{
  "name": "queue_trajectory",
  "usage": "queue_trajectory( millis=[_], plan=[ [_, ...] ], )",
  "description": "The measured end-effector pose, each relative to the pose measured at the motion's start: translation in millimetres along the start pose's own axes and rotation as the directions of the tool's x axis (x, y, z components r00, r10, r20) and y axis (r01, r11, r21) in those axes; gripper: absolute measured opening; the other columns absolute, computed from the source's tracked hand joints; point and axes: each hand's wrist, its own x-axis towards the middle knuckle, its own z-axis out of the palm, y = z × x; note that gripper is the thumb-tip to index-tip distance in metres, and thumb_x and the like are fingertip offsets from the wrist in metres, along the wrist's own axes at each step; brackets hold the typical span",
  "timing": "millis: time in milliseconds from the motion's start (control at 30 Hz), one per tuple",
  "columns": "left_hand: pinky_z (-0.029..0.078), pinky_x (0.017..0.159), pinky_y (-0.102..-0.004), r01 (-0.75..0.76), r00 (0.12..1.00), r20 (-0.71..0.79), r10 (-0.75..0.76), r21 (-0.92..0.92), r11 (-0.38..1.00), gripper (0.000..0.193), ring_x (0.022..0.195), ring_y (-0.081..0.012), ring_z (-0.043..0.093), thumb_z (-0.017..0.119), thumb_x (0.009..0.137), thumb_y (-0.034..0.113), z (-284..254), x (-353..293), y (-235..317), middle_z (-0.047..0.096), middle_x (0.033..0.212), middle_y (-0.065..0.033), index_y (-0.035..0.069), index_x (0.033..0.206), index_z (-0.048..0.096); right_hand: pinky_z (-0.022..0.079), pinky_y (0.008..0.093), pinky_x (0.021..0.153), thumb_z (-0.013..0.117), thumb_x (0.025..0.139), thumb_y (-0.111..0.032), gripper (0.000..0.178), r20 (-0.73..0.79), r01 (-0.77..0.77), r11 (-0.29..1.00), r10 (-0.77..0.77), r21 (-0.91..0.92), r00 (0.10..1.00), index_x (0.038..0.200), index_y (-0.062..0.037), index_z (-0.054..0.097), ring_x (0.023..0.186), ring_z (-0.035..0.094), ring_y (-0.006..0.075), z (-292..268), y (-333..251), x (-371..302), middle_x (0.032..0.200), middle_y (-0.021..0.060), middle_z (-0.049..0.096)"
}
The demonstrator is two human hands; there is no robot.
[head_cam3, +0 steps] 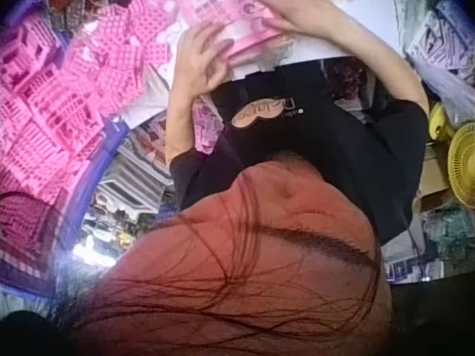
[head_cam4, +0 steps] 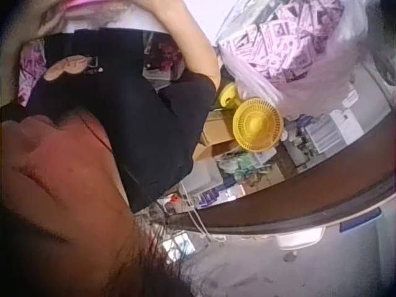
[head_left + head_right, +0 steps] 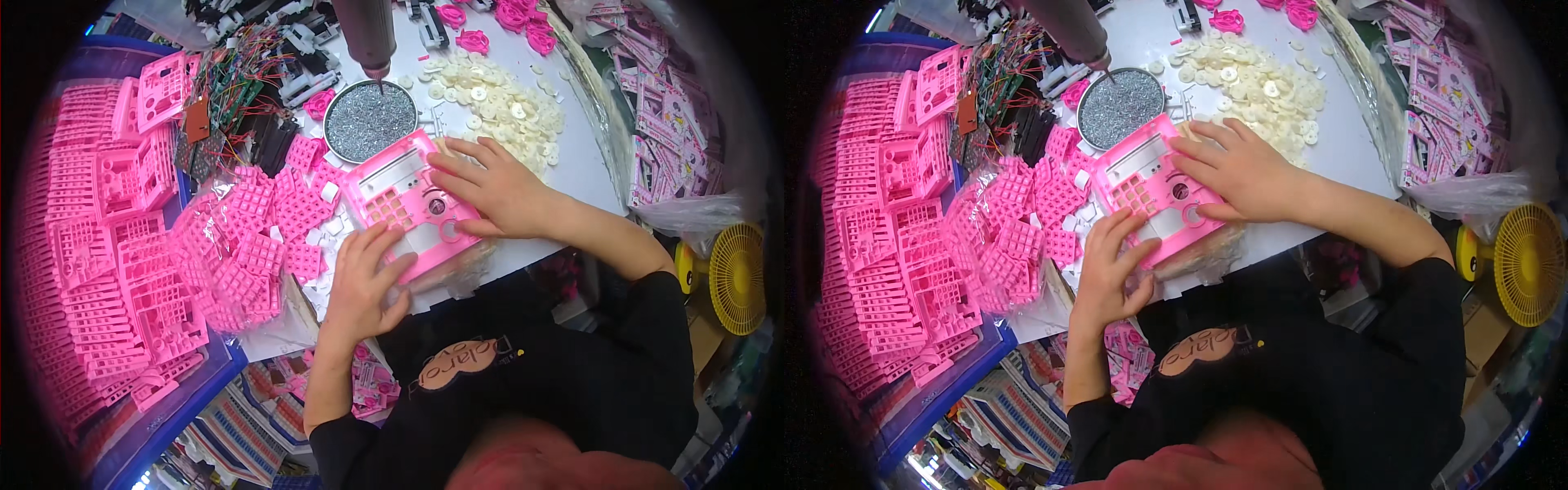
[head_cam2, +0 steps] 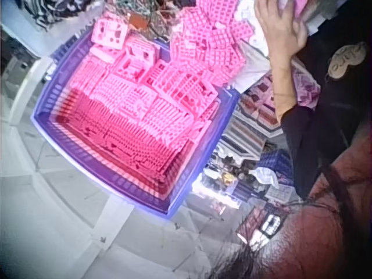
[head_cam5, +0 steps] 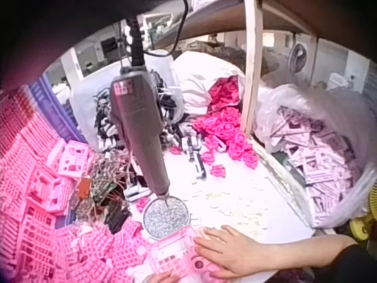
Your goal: Assembling a pink plastic toy component with electrical parts and screws using an electric screwdriver.
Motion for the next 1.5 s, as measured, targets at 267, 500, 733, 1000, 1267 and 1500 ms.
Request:
queue_trajectory(
  millis=[267,500,733,1000,1267,1500],
  plan=[
    [0.041,0.103,-0.0519,0.034,0.999,0.037,-0.034,-0.019,0.999,0.038,0.115,-0.0362,0.059,0.076,0.073,0.015,10,10,-6,0.064,0.122,-0.0149,0.006,0.109,0.069,0.038,0.0504,0.111,0.076,0.079,-0.037,0.067,0.028,0.028,0.997,-0.030,0.077,0.999,0.133,-0.0016,0.058,0.143,0.036,0.0377,-4,-1,-10,0.149,0.0154,0.047],
    [0.036,0.110,-0.0499,0.069,0.997,0.016,-0.072,0.167,0.984,0.050,0.130,-0.0311,0.052,0.077,0.081,0.025,31,22,16,0.060,0.137,-0.0122,0.009,0.127,0.066,0.043,0.0490,0.109,0.074,0.083,-0.031,0.051,0.011,0.124,0.960,-0.131,0.251,0.991,0.126,-0.0060,0.064,0.140,0.042,0.0370,-2,23,-3,0.144,0.0127,0.054],
    [0.035,0.111,-0.0493,0.092,0.996,-0.001,-0.093,0.101,0.991,0.048,0.132,-0.0313,0.053,0.076,0.082,0.025,30,23,12,0.061,0.138,-0.0112,0.010,0.126,0.067,0.055,0.0396,0.076,0.064,0.091,-0.015,0.014,-0.212,-0.196,0.981,0.194,0.010,0.958,0.104,-0.0106,0.069,0.101,0.064,0.0260,13,119,68,0.108,0.0043,0.066],
    [0.049,0.094,-0.0420,0.107,0.954,-0.279,-0.113,-0.037,0.994,0.031,0.109,-0.0310,0.064,0.074,0.085,0.016,33,27,5,0.068,0.120,-0.0137,0.007,0.114,0.069,0.054,0.0441,0.073,0.064,0.090,-0.012,0.006,-0.330,-0.074,0.996,0.052,-0.054,0.943,0.094,-0.0078,0.065,0.085,0.063,0.0315,11,117,87,0.092,0.0091,0.062],
    [0.047,0.057,-0.0329,0.226,0.917,-0.216,-0.334,-0.407,0.885,0.012,0.061,-0.0238,0.061,0.071,0.090,0.011,17,69,-4,0.064,0.075,-0.0118,-0.001,0.091,0.068,0.053,0.0434,0.067,0.068,0.091,-0.015,0.013,-0.279,0.156,0.907,-0.045,0.391,0.959,0.101,-0.0066,0.067,0.073,0.066,0.0326,-21,-3,52,0.079,0.0111,0.065],
    [0.049,0.076,-0.0384,0.084,0.947,-0.314,-0.070,0.030,0.996,0.020,0.085,-0.0271,0.065,0.074,0.084,0.011,25,45,5,0.068,0.096,-0.0112,0.003,0.101,0.068,0.053,0.0382,0.061,0.077,0.083,-0.012,0.016,-0.148,-0.041,0.945,0.094,0.324,0.985,0.098,-0.0072,0.071,0.069,0.067,0.0289,-16,-17,24,0.081,0.0112,0.069]
  ],
)
